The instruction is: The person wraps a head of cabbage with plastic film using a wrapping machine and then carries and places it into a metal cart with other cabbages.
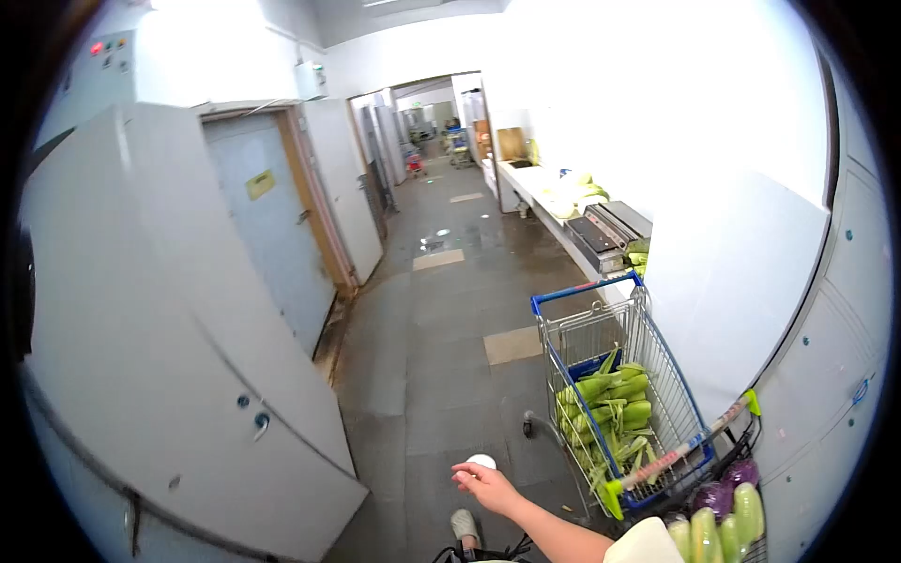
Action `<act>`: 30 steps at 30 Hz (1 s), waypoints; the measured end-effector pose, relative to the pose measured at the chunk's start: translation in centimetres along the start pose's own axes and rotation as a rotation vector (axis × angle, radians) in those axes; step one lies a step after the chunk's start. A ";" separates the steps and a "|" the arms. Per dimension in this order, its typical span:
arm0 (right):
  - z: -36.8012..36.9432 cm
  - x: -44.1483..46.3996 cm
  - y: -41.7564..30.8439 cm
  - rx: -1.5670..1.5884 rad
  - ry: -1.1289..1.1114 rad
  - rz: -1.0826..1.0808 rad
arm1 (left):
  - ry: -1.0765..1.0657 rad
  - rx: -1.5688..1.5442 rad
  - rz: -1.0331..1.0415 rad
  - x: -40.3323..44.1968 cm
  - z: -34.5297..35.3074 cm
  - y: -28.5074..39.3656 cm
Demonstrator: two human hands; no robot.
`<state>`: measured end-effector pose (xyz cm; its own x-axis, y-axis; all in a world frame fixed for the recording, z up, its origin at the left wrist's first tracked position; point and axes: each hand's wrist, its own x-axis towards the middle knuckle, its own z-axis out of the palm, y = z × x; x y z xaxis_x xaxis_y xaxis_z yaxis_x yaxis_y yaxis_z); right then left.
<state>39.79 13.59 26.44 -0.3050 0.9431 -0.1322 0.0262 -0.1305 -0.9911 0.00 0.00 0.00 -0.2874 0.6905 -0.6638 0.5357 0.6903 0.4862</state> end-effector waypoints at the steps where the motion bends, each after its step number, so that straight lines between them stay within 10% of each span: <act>1: -0.3 2.9 -0.4 0.028 -0.004 0.018 | -0.005 0.030 0.012 3.3 -1.0 1.8; 10: -8.9 27.1 -2.6 -0.074 0.136 -0.059 | -0.060 0.226 0.385 35.8 -10.5 24.3; 15: -17.4 37.9 -2.5 0.086 0.293 0.051 | -0.924 0.205 0.394 35.1 -12.0 55.3; 18: -23.5 46.3 0.3 0.065 0.316 0.039 | -1.384 0.294 0.575 43.4 -5.5 61.4; 30: -42.4 79.8 -16.2 -0.307 0.090 -0.065 | -1.517 0.223 0.165 61.8 -2.0 99.1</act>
<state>55.40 103.98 31.27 -0.2306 0.9714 -0.0560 0.2994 0.0161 -0.9540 33.75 111.55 8.29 0.7620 -0.2026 -0.6151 0.6226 0.4905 0.6097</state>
